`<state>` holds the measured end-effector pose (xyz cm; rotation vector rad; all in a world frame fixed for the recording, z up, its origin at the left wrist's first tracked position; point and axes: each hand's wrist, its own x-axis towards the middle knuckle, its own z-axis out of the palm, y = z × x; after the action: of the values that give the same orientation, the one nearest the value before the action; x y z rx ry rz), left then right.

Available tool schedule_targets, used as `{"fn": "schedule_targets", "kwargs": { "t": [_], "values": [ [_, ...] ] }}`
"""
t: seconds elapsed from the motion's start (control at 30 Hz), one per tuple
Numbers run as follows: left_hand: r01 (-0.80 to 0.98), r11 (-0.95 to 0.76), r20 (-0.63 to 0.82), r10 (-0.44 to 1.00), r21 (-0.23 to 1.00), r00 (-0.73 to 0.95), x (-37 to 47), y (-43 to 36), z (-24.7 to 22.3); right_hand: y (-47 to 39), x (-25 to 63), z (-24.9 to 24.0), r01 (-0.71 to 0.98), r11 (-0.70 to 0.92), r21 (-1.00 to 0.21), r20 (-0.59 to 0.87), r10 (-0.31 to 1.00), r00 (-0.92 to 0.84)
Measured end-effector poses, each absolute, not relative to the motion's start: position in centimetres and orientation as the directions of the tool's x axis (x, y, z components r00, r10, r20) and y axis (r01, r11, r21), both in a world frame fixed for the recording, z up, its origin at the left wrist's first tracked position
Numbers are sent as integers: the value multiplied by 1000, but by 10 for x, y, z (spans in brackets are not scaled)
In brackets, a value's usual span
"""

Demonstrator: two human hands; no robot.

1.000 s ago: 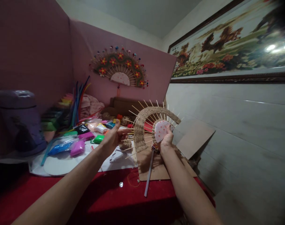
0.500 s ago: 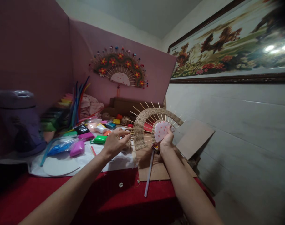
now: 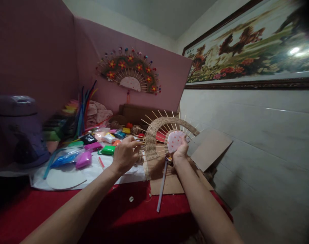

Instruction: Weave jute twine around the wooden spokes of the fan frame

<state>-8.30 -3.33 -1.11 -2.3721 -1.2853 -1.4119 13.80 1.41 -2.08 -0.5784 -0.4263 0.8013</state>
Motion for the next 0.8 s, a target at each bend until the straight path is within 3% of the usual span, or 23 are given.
{"fn": "schedule_targets", "kwargs": {
  "t": [0.23, 0.43, 0.8],
  "values": [
    [716, -668, 792, 542, 203, 281, -79, -34, -15, 11, 135, -18, -548, 550, -631, 87, 752, 654],
    [774, -611, 751, 587, 167, 301, -79, -36, -14, 10, 134, -16, -557, 557, -615, 33, 725, 688],
    [725, -645, 741, 605, 243, 290, -84, -37, -7, 14, 144, -19, -526, 556, -643, 47, 714, 698]
  ]
}}
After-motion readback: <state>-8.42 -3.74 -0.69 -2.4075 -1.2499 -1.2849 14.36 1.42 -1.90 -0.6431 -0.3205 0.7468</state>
